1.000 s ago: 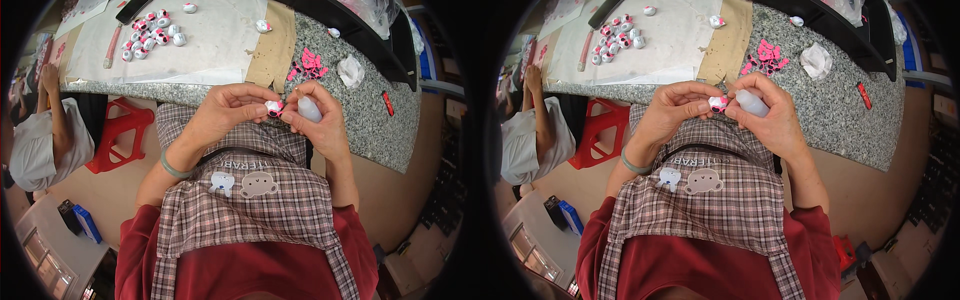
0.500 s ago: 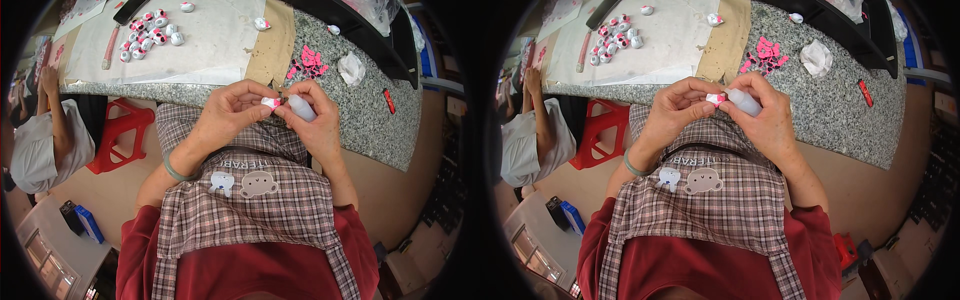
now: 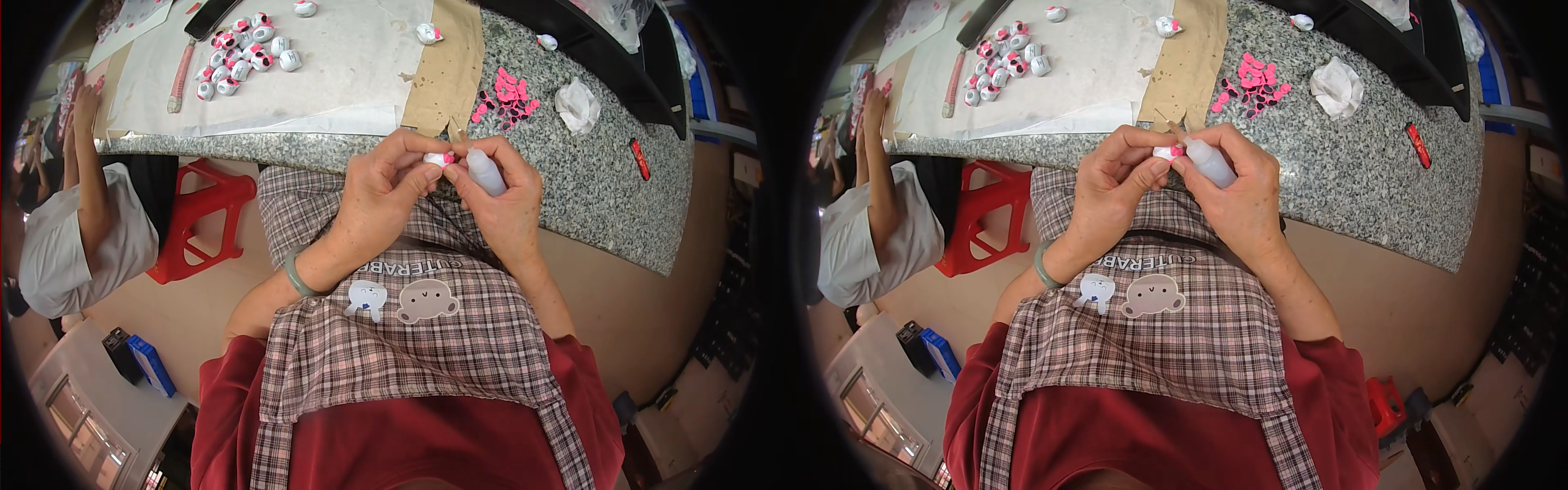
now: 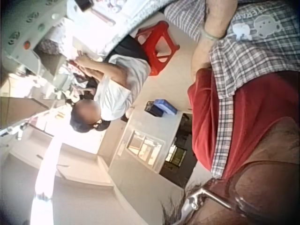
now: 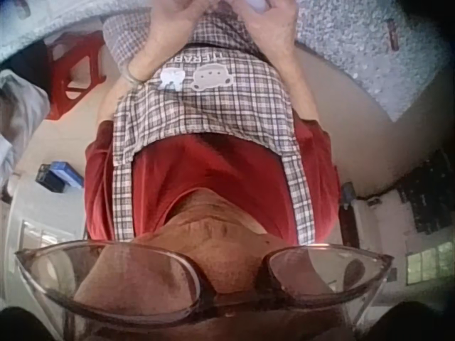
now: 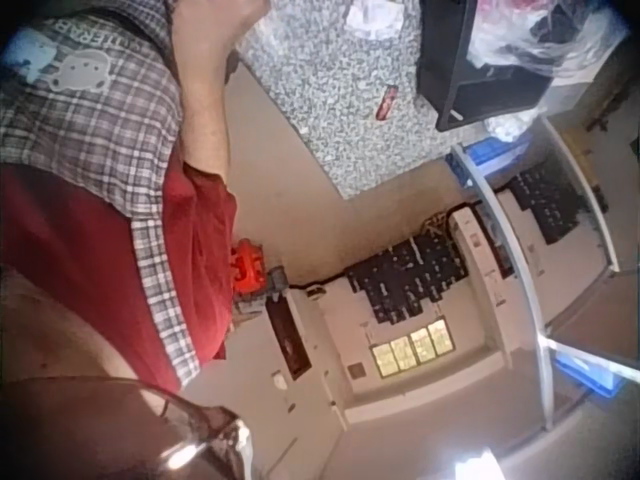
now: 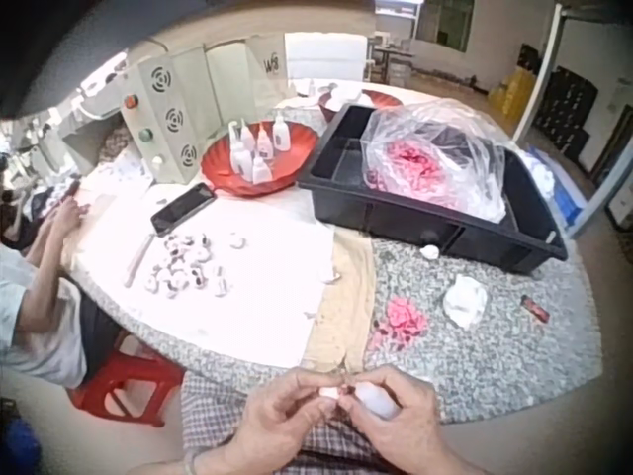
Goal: The worker is manually assembling small plastic cartoon heads by gluing components together at a workbench.
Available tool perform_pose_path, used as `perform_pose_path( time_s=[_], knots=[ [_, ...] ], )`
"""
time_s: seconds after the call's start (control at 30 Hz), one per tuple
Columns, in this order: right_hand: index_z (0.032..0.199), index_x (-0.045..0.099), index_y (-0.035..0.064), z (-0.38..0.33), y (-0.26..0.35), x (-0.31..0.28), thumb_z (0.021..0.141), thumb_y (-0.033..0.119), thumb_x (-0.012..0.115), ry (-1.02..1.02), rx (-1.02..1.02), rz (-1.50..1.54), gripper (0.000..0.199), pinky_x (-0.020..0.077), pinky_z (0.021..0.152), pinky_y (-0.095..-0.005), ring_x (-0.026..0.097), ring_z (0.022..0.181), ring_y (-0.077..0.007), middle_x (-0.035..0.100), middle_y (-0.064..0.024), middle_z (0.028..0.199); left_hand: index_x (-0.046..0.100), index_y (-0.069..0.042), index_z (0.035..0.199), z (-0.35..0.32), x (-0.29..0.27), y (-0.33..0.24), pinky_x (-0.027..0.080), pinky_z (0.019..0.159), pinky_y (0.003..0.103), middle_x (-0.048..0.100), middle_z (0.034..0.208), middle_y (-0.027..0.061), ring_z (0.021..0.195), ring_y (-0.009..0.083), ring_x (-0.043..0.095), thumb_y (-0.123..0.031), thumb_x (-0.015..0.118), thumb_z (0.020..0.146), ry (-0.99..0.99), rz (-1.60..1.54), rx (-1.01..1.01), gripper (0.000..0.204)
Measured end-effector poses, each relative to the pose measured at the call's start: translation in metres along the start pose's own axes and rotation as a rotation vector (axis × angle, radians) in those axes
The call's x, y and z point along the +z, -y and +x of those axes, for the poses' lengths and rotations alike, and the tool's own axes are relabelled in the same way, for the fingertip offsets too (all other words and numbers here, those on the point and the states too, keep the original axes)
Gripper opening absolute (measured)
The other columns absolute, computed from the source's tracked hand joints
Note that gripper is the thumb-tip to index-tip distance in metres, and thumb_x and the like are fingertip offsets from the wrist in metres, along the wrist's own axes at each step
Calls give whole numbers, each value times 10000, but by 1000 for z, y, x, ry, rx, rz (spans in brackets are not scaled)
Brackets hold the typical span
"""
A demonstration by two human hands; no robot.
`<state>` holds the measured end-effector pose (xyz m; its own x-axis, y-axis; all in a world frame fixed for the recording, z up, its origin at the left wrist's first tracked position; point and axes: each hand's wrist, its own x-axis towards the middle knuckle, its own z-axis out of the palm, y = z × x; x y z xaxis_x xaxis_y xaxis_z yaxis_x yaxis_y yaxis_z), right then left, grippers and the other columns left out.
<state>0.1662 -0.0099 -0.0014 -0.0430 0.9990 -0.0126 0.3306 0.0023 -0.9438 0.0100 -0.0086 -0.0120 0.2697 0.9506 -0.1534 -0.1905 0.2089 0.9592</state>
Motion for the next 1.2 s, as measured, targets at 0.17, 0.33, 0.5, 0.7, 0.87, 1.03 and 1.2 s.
perform_pose_path(
  time_s=[0.17, 0.33, 0.5, 0.7, 0.87, 1.03, 1.2],
  knots=[
    [858, 597, 33, 3, 0, 0, 732, 60, 714, 5, 91, 54, 174, 447, 533, -236, 567, 583, -89, 626, -42, 708, 539, 16, 1039, -1, 1, 0, 438, 634, 193, 638, 954, 73, 696, 58, 506, -19, 552, 878, -28, 6, -6, 166],
    [887, 597, 25, 6, 4, 2, 759, 29, 693, 57, 120, 109, 161, 412, 472, -190, 515, 545, -48, 604, -12, 722, 538, 19, 1042, -2, -3, 1, 438, 628, 193, 640, 970, 82, 696, 60, 508, -20, 548, 880, -42, 16, 20, 167],
    [845, 599, 30, 11, 3, 2, 750, 67, 711, 85, 54, 115, 151, 430, 549, -219, 541, 626, -67, 620, -17, 739, 554, 15, 1012, -4, -7, -3, 459, 646, 190, 651, 911, 67, 709, 53, 535, 13, 537, 866, -62, -89, 10, 147],
    [852, 618, 23, 22, 5, -3, 753, 78, 714, 143, -141, 102, 149, 418, 558, -202, 513, 612, -64, 601, -1, 731, 572, 17, 1040, -3, -24, -5, 473, 674, 202, 634, 896, 71, 728, 81, 562, -26, 577, 857, 55, -445, -89, 188],
    [906, 624, 27, 20, 12, -6, 772, 58, 689, 269, 210, 431, 152, 338, 476, -168, 443, 543, -33, 596, -8, 762, 564, 18, 1087, -3, -26, -2, 460, 656, 196, 618, 899, 67, 724, 103, 543, -30, 593, 846, 57, -741, -275, 247],
    [916, 603, 34, 16, 11, -4, 797, 53, 660, 249, 274, 509, 134, 286, 429, -153, 389, 501, -14, 580, -2, 761, 563, 17, 1091, -4, -24, -2, 463, 658, 197, 615, 906, 65, 730, 109, 553, -37, 596, 846, 85, -788, -295, 254],
    [898, 576, 43, 9, 12, 6, 806, 55, 651, 190, 175, 454, 119, 290, 435, -152, 396, 513, -12, 551, 15, 739, 555, 19, 1085, -7, -16, -10, 457, 671, 207, 621, 876, 71, 717, 102, 542, -43, 590, 854, 46, -548, -174, 242]
  ],
)
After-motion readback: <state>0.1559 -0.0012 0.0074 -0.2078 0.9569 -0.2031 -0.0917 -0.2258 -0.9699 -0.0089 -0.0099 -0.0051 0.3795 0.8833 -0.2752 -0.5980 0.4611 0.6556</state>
